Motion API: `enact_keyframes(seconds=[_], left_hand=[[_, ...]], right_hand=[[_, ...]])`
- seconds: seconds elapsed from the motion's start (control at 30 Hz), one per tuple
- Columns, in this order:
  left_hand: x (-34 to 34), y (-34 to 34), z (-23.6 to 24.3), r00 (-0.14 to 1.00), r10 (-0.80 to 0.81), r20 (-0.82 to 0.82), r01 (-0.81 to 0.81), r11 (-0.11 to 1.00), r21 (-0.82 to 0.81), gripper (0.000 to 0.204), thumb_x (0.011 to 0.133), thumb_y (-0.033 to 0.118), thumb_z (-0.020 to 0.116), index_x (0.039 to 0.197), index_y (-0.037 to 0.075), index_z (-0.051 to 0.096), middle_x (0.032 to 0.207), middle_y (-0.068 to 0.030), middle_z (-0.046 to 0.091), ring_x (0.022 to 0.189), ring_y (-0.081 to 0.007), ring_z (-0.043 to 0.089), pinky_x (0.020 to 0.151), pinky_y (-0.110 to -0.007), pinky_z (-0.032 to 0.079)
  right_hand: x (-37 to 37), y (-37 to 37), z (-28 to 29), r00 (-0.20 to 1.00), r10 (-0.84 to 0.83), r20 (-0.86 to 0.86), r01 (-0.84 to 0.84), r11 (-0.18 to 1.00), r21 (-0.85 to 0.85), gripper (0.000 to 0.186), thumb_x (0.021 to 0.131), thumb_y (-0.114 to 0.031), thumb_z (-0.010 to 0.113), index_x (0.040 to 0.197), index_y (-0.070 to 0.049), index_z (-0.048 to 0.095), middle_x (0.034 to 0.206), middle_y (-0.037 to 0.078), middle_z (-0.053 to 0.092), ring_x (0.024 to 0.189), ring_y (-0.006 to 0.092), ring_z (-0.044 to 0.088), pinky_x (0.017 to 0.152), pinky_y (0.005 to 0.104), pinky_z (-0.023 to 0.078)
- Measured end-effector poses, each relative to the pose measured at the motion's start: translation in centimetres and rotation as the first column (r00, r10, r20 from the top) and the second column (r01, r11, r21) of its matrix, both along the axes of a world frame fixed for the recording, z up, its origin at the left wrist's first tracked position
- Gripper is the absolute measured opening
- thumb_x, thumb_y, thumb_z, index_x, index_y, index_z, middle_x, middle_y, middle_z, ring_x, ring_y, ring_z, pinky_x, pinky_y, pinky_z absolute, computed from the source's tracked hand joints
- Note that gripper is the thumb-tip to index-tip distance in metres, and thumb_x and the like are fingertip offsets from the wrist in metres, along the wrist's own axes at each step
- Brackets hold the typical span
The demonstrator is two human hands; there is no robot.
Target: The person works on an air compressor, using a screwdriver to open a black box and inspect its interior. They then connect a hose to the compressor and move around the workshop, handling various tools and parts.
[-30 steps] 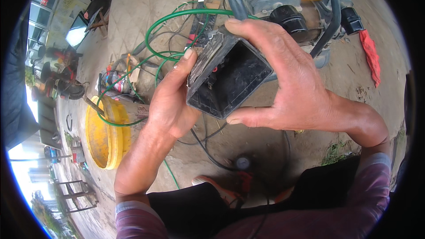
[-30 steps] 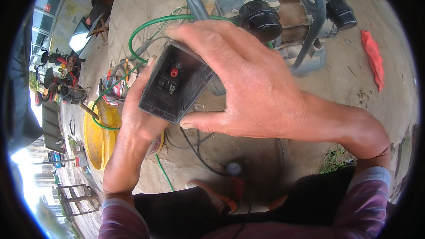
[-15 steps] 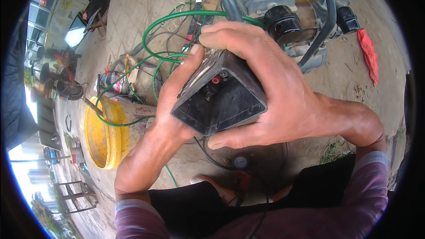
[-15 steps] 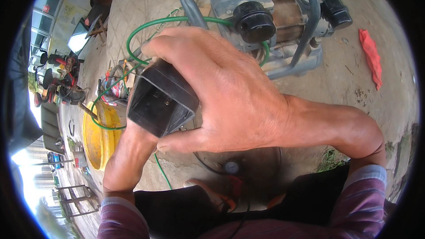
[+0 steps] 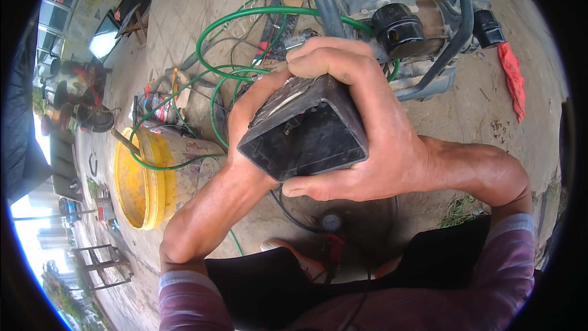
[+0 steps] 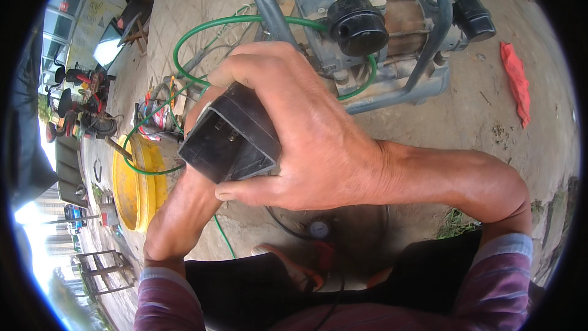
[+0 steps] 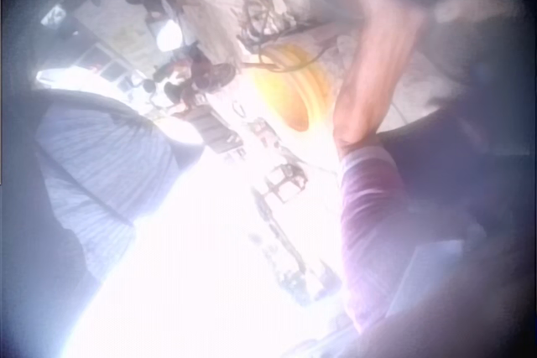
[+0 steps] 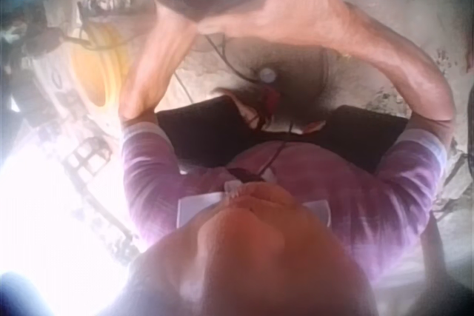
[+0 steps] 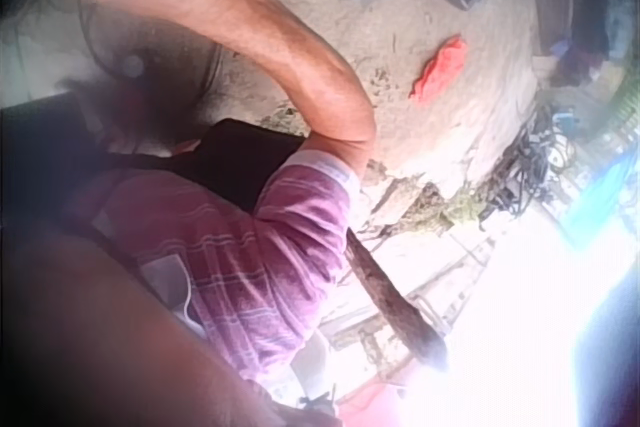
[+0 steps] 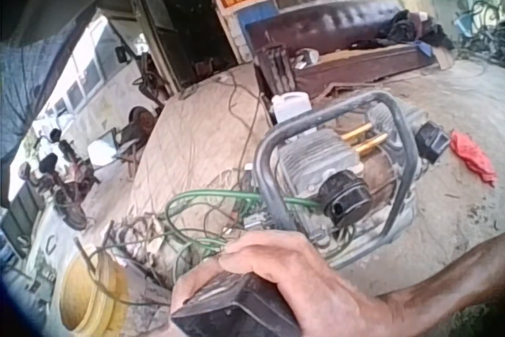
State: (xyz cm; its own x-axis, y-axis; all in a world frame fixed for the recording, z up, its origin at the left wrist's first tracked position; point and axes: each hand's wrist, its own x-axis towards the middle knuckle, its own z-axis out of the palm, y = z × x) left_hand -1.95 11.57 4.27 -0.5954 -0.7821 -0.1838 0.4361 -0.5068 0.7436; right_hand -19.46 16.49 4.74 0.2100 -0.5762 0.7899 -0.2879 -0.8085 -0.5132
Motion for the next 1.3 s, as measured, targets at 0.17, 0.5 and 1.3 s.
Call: enact_keyframes(seconds=[0.17, 0.5, 1.3], left_hand=[[0.7, -0.1, 0.8, 0.990, -0.080, -0.119, 0.092, 0.991, 0.101, 0.042, 0.110, 0.031, 0.035, 0.138, 0.004, 0.052, 0.134, -0.0174, 0.059, 0.127, -0.0310, 0.060, 0.110, -0.046, 0.050], [0.5, 0.4, 3.1, 0.998, -0.019, 0.052, 0.016, 0.998, 0.060, 0.074, 0.104, 0.064, 0.041, 0.140, 0.000, 0.053, 0.134, -0.0194, 0.061, 0.123, -0.0309, 0.064, 0.104, -0.044, 0.056], [-0.3, 1.0, 3.4, 0.989, 0.050, 0.136, 0.000, 0.939, -0.344, 0.081, 0.102, 0.067, 0.040, 0.145, -0.002, 0.047, 0.130, -0.0169, 0.061, 0.117, -0.0257, 0.063, 0.105, -0.041, 0.051]], right_hand=[[0.3, 0.0, 0.2, 1.000, -0.006, 0.013, 0.005, 1.000, 0.009, 0.102, 0.063, -0.030, 0.099, 0.142, 0.001, 0.042, 0.139, 0.022, 0.047, 0.130, 0.0341, 0.050, 0.108, 0.0444, 0.042], [-0.5, -0.7, 0.2, 0.991, -0.124, -0.045, 0.123, 0.992, -0.022, 0.100, 0.060, -0.026, 0.098, 0.141, 0.000, 0.046, 0.138, 0.020, 0.049, 0.132, 0.0340, 0.050, 0.109, 0.0449, 0.043], [-0.7, -0.8, -0.2, 0.991, -0.135, -0.024, 0.135, 0.991, -0.014, 0.098, 0.064, -0.025, 0.095, 0.143, 0.001, 0.043, 0.139, 0.016, 0.046, 0.134, 0.0293, 0.046, 0.112, 0.0432, 0.040]])
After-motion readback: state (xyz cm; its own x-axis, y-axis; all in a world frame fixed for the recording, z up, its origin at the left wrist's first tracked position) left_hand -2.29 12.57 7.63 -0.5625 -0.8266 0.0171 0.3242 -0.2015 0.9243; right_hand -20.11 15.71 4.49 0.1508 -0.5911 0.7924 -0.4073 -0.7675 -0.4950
